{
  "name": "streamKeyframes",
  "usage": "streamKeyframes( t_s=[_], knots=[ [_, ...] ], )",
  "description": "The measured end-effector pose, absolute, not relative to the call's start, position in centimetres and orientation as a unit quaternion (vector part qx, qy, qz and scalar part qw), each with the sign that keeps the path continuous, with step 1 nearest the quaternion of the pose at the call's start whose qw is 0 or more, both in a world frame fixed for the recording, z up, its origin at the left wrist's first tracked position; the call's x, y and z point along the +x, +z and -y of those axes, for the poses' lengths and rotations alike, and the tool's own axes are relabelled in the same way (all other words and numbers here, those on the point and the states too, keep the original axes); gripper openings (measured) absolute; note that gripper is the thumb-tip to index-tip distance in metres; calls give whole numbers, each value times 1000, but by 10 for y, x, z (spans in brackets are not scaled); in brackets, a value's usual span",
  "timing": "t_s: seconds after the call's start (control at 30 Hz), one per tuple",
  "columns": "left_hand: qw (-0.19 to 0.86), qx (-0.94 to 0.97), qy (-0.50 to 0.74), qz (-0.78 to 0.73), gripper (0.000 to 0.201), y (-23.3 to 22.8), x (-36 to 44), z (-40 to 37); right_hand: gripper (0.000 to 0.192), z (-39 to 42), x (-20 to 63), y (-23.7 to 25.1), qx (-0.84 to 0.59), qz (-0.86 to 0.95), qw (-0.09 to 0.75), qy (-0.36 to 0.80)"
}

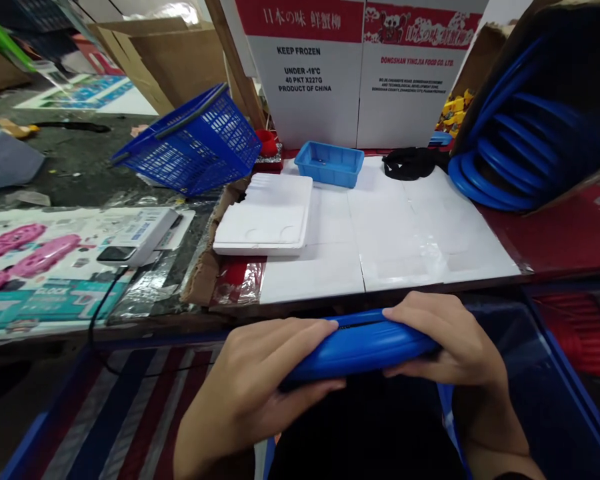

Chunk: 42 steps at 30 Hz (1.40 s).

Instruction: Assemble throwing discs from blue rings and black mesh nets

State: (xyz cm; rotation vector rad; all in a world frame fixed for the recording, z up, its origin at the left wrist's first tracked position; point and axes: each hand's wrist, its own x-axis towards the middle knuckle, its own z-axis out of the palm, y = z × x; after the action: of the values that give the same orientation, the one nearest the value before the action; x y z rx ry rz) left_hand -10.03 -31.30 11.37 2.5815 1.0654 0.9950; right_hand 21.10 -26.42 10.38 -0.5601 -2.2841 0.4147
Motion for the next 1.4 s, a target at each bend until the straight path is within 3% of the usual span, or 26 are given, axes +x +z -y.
streamKeyframes(
  t_s=[0.2, 0.47, 0.7, 0.93, 1.2, 1.4],
  knots=[
    [133, 844, 362, -373, 45, 91, -119, 309, 64, 263, 221, 105, -212, 881, 356, 227],
    [217, 862, 266, -374, 42, 95, -100, 299, 59, 264, 217, 94, -211, 903, 328, 180],
    [167, 844, 369, -352, 44, 81, -88, 306, 54, 267, 211, 94, -204, 905, 336, 164],
    [147, 838, 375, -368, 41, 85, -99, 317, 52, 272, 198, 94, -201, 911, 335, 131],
    [216, 782, 456, -366, 49, 70, -139, 322, 62, 259, 215, 99, -229, 881, 377, 169],
    [167, 785, 371, -468, 47, 71, -145, 328, 55, 259, 215, 91, -252, 865, 400, 170]
  ],
)
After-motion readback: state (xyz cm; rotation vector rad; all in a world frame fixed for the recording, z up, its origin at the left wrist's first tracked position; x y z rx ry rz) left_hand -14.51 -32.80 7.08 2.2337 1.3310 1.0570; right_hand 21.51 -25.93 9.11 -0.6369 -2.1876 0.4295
